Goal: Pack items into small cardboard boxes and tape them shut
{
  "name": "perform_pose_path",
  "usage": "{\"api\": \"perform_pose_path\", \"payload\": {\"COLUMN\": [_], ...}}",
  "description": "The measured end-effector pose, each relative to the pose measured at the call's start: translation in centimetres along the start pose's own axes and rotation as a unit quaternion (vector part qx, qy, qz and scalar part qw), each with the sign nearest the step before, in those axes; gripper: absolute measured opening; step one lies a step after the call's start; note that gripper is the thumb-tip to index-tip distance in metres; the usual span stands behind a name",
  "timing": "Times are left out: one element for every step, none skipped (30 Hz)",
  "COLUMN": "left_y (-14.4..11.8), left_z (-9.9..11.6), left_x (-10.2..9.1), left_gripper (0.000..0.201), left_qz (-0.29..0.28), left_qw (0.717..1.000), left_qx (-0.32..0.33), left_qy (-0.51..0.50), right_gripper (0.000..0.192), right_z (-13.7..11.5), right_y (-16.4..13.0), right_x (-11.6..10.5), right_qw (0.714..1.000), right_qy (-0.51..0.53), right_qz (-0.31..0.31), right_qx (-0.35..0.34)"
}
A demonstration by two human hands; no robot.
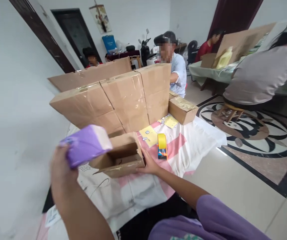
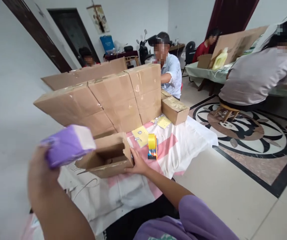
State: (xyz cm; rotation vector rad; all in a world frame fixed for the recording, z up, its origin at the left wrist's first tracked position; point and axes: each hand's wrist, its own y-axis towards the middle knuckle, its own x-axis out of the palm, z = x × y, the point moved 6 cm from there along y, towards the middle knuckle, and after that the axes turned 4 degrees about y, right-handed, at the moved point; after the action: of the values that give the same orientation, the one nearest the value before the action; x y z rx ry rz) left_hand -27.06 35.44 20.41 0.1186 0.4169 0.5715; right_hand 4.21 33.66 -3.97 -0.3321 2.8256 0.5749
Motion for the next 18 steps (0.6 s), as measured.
{"api": "perform_pose_path", "payload": {"left_y": [-0.9, -1.7, -2.5, -3.1, -3.7, -4.3, -4.8, -5.4, -5.8, -6.1, -6.4, -6.5, -6.6, -6.6, -6.7, -6.9, -7.2, -7.6], "left_z": [-0.6, -1.3, -2.0, -2.7, -3.2, -3.7, -4.0, -4.2, -4.3, -4.2, -4.0, -3.7, -3.4, -3.2, -3.2, -3.5, -4.1, -5.3], "left_x": [1.7, 3.5, 5.2, 6.9, 8.6, 10.2, 11.5, 12.4, 12.9, 12.9, 12.4, 11.5, 10.3, 8.9, 7.1, 5.3, 3.6, 2.4], "left_gripper": [0.055, 0.053, 0.051, 0.048, 0.043, 0.036, 0.029, 0.022, 0.018, 0.017, 0.016, 0.016, 0.020, 0.028, 0.037, 0.045, 0.050, 0.054], "left_qz": [-0.048, -0.090, -0.120, -0.146, -0.173, -0.202, -0.229, -0.251, -0.263, -0.263, -0.256, -0.243, -0.225, -0.191, -0.140, -0.079, -0.013, 0.017], "left_qw": [0.998, 0.994, 0.989, 0.983, 0.976, 0.968, 0.957, 0.946, 0.937, 0.930, 0.926, 0.925, 0.926, 0.931, 0.940, 0.949, 0.960, 0.971], "left_qx": [-0.019, -0.034, -0.042, -0.046, -0.044, -0.040, -0.035, -0.029, -0.022, -0.013, -0.002, 0.013, 0.029, 0.048, 0.065, 0.073, 0.070, 0.048], "left_qy": [0.023, 0.049, 0.073, 0.098, 0.122, 0.146, 0.173, 0.201, 0.229, 0.255, 0.276, 0.292, 0.303, 0.308, 0.305, 0.295, 0.270, 0.233], "right_gripper": [0.130, 0.130, 0.131, 0.131, 0.132, 0.132, 0.133, 0.132, 0.132, 0.131, 0.131, 0.131, 0.132, 0.132, 0.129, 0.122, 0.111, 0.098], "right_z": [-0.1, -0.1, -0.1, -0.2, -0.2, -0.2, -0.3, -0.3, -0.4, -0.5, -0.5, -0.5, -0.4, -0.4, -0.4, -0.6, -0.9, -1.4], "right_y": [-0.1, -0.2, -0.2, -0.2, -0.3, -0.3, -0.3, -0.2, -0.2, -0.3, -0.3, -0.4, -0.5, -0.6, -0.8, -0.9, -1.0, -1.1], "right_x": [0.0, 0.1, 0.1, 0.2, 0.2, 0.2, 0.2, 0.1, 0.0, 0.0, 0.0, 0.0, 0.0, 0.0, 0.0, 0.0, -0.2, -0.6], "right_qw": [1.000, 1.000, 1.000, 1.000, 1.000, 1.000, 1.000, 1.000, 1.000, 1.000, 1.000, 1.000, 1.000, 1.000, 1.000, 1.000, 0.999, 0.998], "right_qy": [0.001, 0.001, 0.002, 0.002, 0.001, 0.000, 0.000, 0.002, 0.004, 0.008, 0.011, 0.012, 0.011, 0.009, 0.010, 0.017, 0.030, 0.049], "right_qz": [-0.002, -0.005, -0.009, -0.012, -0.014, -0.014, -0.009, -0.003, 0.006, 0.012, 0.016, 0.018, 0.016, 0.013, 0.010, 0.008, 0.011, 0.020], "right_qx": [-0.001, -0.003, -0.004, -0.004, -0.004, -0.003, -0.004, -0.007, -0.011, -0.014, -0.016, -0.014, -0.012, -0.010, -0.012, -0.019, -0.029, -0.041]}}
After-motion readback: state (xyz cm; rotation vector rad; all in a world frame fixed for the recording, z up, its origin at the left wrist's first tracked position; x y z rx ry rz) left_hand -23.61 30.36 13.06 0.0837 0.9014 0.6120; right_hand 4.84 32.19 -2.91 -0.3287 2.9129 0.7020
